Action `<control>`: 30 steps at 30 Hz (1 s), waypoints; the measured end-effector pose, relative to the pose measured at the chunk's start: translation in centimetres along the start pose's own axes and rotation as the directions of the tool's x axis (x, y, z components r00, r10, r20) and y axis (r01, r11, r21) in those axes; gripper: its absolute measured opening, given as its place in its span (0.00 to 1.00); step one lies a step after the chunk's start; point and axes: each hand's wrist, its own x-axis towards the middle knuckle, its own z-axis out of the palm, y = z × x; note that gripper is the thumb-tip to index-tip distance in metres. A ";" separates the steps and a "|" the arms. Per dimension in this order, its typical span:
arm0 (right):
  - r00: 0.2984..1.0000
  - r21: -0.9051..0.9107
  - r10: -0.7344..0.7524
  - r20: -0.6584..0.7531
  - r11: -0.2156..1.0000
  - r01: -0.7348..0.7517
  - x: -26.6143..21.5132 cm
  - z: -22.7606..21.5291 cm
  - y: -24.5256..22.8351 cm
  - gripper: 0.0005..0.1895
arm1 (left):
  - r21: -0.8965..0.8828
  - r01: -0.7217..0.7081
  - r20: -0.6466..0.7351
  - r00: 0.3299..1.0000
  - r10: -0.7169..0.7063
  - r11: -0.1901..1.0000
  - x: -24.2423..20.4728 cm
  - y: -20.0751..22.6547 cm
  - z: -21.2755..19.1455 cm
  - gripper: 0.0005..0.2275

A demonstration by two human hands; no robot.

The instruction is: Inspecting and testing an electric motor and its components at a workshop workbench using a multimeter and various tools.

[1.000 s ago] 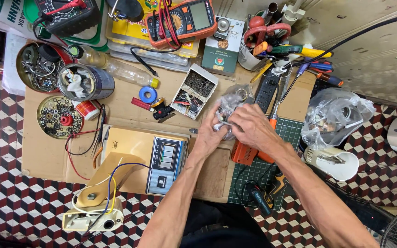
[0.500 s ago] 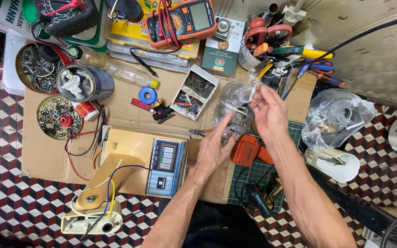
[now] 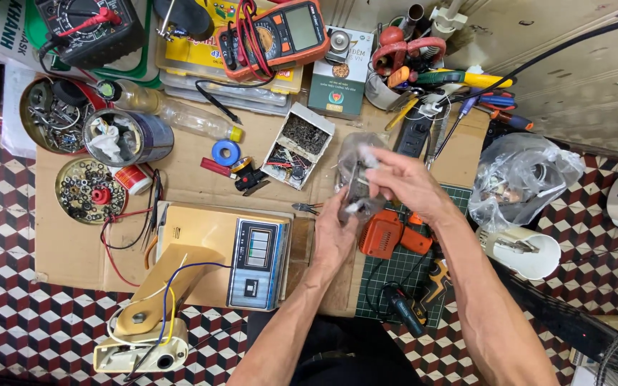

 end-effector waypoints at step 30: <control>0.817 -0.665 -0.484 -0.313 0.726 0.176 -4.3 1.5 0.5 0.23 | 0.339 -0.270 -0.039 0.953 0.301 0.901 -4.6 2.7 -6.4 0.08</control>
